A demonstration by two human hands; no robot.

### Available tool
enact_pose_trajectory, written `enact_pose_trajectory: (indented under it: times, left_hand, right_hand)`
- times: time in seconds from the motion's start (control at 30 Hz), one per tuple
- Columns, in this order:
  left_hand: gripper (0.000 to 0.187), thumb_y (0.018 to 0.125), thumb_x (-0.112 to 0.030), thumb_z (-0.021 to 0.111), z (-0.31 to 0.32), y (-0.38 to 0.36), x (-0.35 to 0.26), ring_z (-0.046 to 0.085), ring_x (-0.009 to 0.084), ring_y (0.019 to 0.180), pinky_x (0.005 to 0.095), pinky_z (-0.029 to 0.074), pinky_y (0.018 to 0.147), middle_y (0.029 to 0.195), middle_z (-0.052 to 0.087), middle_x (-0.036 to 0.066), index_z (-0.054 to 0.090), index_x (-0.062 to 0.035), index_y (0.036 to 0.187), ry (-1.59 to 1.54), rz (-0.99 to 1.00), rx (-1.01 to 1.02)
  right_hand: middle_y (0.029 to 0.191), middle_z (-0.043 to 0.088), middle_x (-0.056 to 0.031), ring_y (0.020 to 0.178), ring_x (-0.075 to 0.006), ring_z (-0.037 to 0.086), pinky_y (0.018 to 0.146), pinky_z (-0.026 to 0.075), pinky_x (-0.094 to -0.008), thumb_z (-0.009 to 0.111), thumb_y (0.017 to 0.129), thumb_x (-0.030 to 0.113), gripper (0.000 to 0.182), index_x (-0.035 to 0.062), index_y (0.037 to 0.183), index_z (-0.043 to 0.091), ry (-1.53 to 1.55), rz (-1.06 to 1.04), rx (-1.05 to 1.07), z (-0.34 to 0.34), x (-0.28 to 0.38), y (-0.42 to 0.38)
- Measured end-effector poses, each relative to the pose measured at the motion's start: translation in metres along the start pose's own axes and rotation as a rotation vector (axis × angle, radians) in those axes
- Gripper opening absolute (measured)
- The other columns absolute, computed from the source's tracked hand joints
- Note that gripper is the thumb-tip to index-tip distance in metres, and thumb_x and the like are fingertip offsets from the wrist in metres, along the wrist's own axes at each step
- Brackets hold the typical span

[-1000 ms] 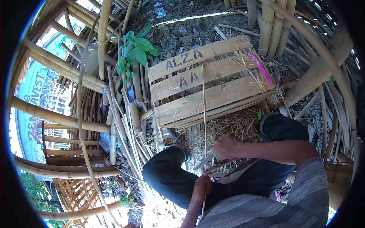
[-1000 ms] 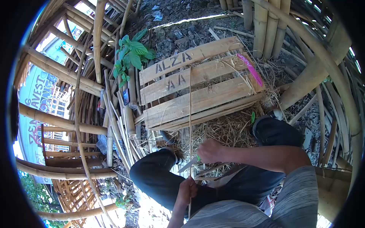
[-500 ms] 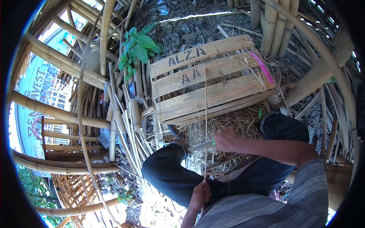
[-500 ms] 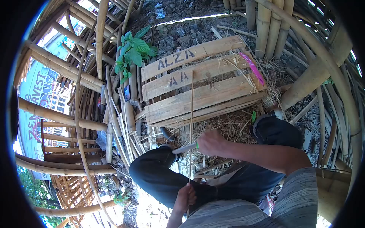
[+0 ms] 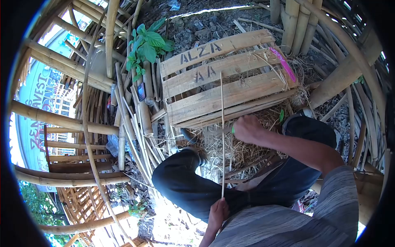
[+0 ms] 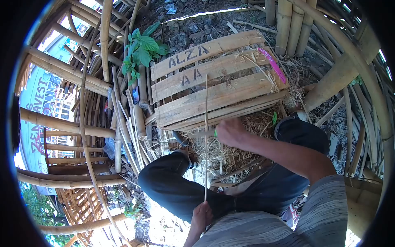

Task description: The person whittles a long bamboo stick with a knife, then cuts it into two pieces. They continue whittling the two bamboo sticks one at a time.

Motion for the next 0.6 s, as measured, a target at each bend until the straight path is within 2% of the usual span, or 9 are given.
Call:
enact_pose_trajectory:
  times: [0.07, 0.1, 0.13, 0.2, 0.33, 0.4, 0.47, 0.5, 0.6]
  left_hand:
    - [0.033, 0.098, -0.027, 0.036, -0.001, 0.0, 0.005, 0.024, 0.006, 0.04, 0.0239, 0.02, 0.038, 0.053, 0.027, -0.005, 0.036, -0.0114, 0.069, 0.004, -0.014, 0.014]
    - [0.033, 0.098, -0.028, 0.037, -0.004, -0.004, 0.013, 0.024, 0.0061, 0.04, 0.0238, 0.02, 0.038, 0.053, 0.027, -0.004, 0.036, -0.0117, 0.069, -0.017, -0.017, 0.014]
    - [0.033, 0.098, -0.028, 0.037, -0.003, -0.008, 0.02, 0.023, 0.0062, 0.04, 0.0237, 0.02, 0.038, 0.053, 0.027, -0.004, 0.036, -0.0119, 0.069, -0.045, -0.025, 0.014]
    - [0.033, 0.097, -0.029, 0.037, -0.006, -0.02, 0.014, 0.023, 0.006, 0.04, 0.0233, 0.019, 0.037, 0.052, 0.027, -0.004, 0.036, -0.0123, 0.069, -0.068, -0.071, 0.022]
    - [0.034, 0.097, -0.032, 0.037, -0.013, -0.013, 0.022, 0.022, 0.0059, 0.04, 0.0221, 0.018, 0.036, 0.052, 0.026, -0.004, 0.035, -0.013, 0.069, -0.162, -0.127, 0.101]
    - [0.034, 0.097, -0.032, 0.037, -0.016, -0.015, 0.03, 0.022, 0.0059, 0.04, 0.0219, 0.017, 0.036, 0.052, 0.026, -0.004, 0.035, -0.0131, 0.069, -0.156, -0.123, 0.11]
    - [0.034, 0.097, -0.032, 0.037, -0.018, -0.021, 0.034, 0.022, 0.0058, 0.04, 0.0218, 0.017, 0.035, 0.052, 0.026, -0.004, 0.034, -0.0132, 0.069, -0.154, -0.127, 0.117]
    - [0.034, 0.097, -0.032, 0.037, -0.022, -0.022, 0.03, 0.022, 0.0058, 0.039, 0.0218, 0.017, 0.035, 0.052, 0.026, -0.004, 0.034, -0.0132, 0.069, -0.201, -0.138, 0.133]
    - [0.034, 0.096, -0.033, 0.038, -0.018, -0.012, 0.026, 0.021, 0.0056, 0.039, 0.0219, 0.016, 0.035, 0.052, 0.026, -0.005, 0.034, -0.0132, 0.069, -0.235, -0.139, 0.139]
  right_hand:
    - [0.051, 0.056, -0.0157, 0.044, -0.0214, 0.055, 0.039, 0.045, -0.036, 0.053, 0.066, 0.01, 0.016, -0.0003, 0.054, 0.058, -0.141, -0.31, 0.296, 0.005, 0.037, -0.029]
    - [0.05, 0.055, -0.0136, 0.043, -0.0213, 0.055, 0.039, 0.044, -0.0351, 0.052, 0.067, 0.009, 0.015, 0.0004, 0.056, 0.059, -0.096, -0.287, 0.322, 0.013, 0.03, -0.026]
    - [0.05, 0.055, -0.0136, 0.043, -0.0213, 0.055, 0.039, 0.044, -0.0351, 0.052, 0.067, 0.009, 0.015, 0.0004, 0.056, 0.059, -0.099, -0.28, 0.329, 0.015, 0.011, -0.012]
    - [0.045, 0.047, -0.0086, 0.036, -0.0166, 0.044, 0.03, 0.036, -0.0326, 0.052, 0.067, 0.008, 0.013, 0.0033, 0.056, 0.057, -0.185, -0.169, 0.011, -0.001, -0.025, 0.014]
    - [0.045, 0.049, -0.0089, 0.041, -0.0175, 0.05, 0.034, 0.039, -0.0342, 0.051, 0.067, 0.007, 0.013, 0.0024, 0.057, 0.058, -0.039, -0.137, 0.252, 0.013, 0.013, -0.021]
    - [0.047, 0.051, -0.0093, 0.042, -0.0174, 0.051, 0.034, 0.039, -0.0345, 0.051, 0.067, 0.006, 0.013, 0.0029, 0.057, 0.058, -0.057, -0.289, 0.241, 0.018, 0.008, -0.018]
    - [0.048, 0.052, -0.0107, 0.039, -0.0168, 0.049, 0.032, 0.037, -0.0349, 0.05, 0.067, 0.007, 0.015, 0.0027, 0.054, 0.056, -0.157, -0.307, -0.081, -0.006, -0.025, 0.007]
    - [0.049, 0.054, -0.0122, 0.041, -0.0175, 0.052, 0.033, 0.039, -0.0352, 0.051, 0.069, 0.009, 0.017, 0.0031, 0.054, 0.057, -0.113, -0.1, 0.13, 0.009, -0.019, 0.009]
    - [0.05, 0.054, -0.0116, 0.044, -0.0179, 0.054, 0.034, 0.04, -0.0345, 0.051, 0.071, 0.011, 0.019, 0.0039, 0.055, 0.058, -0.115, -0.26, 0.139, 0.01, 0.009, -0.007]
Point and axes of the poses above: each hand's wrist, its own y-axis towards the middle knuckle, its own z-axis out of the palm, x = y × z, the point moved 3 cm from there along y, towards the middle knuckle
